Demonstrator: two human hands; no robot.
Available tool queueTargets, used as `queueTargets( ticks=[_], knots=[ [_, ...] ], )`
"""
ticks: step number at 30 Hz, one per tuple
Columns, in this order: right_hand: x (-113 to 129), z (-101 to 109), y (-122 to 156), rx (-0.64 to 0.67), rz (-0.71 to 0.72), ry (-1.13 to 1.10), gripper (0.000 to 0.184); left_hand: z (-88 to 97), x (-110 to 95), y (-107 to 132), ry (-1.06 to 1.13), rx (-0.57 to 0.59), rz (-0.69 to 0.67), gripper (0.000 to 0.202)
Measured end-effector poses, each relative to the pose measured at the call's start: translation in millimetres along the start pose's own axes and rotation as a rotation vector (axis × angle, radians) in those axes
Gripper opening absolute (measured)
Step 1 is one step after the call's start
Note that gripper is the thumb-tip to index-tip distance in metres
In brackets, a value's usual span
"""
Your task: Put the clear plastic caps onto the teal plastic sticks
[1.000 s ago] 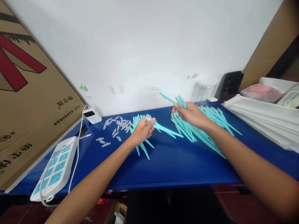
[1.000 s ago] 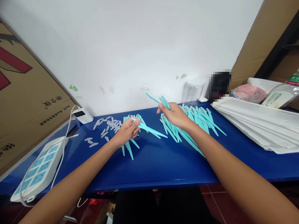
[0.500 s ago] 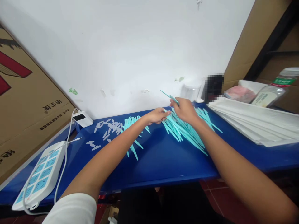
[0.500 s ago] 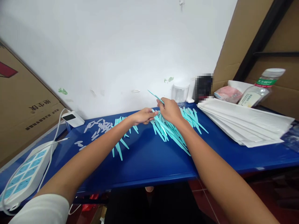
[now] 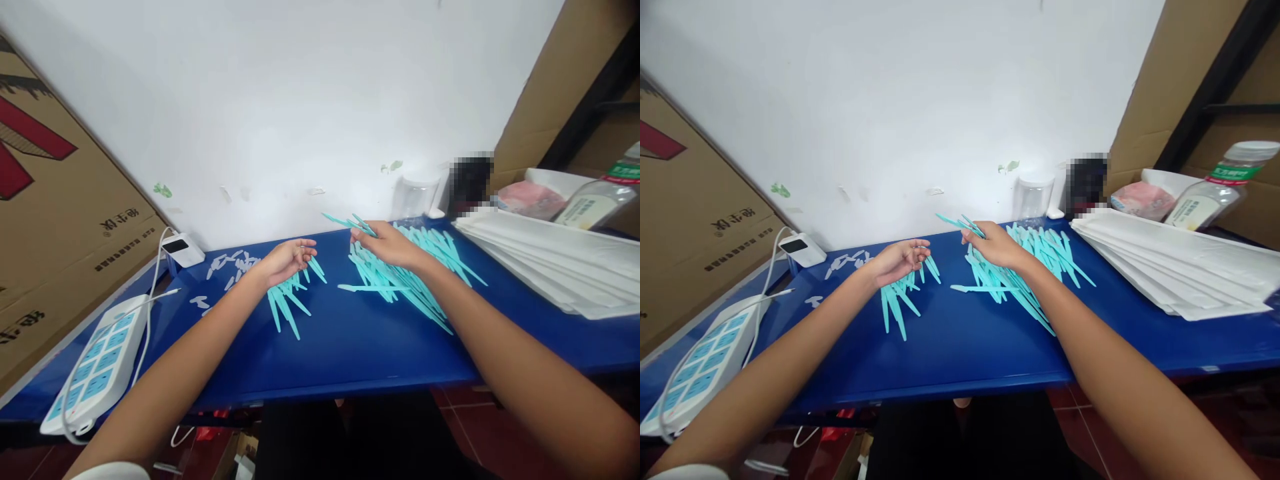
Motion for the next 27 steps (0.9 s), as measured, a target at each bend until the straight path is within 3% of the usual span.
queueTargets(
  ticks=[7, 14, 18, 21, 26, 27],
  knots=[
    [2, -23, 9, 0.159, -0.106, -0.058, 0.061, 21.9, 15, 33, 0.152, 0.038, -0.087, 0.04],
    [-1, -31, 9, 0.19, -0.141, -0.069, 0.062, 26.4, 22, 40, 0.147, -0.048, -0.128, 0.022],
    [-1, -32, 10, 0.181, -0.143, -0.047, 0.06, 25.5, 24, 44, 0.09, -0.115, -0.131, 0.03],
    [-1, -33, 11, 0.173, -0.152, -0.03, 0.061, 25.5, 25, 43, 0.113, -0.117, -0.123, 0.028],
    [-1, -35, 11, 0.184, -0.181, -0.051, 0.061, 23.6, 25, 40, 0.228, -0.051, -0.064, 0.007],
    [-1, -35, 11, 0.187, -0.184, -0.057, 0.061, 23.2, 25, 40, 0.233, -0.042, -0.066, 0.013]
  ],
)
Point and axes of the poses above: each hand's wrist, its own y-axis away from the middle knuckle, its own z-axis out of the back of the hand, x = y × z, the point moved 4 cm from there along -y, towards the middle knuckle, and after that the axes turned 13 degrees about -y, right-handed, at the moved point
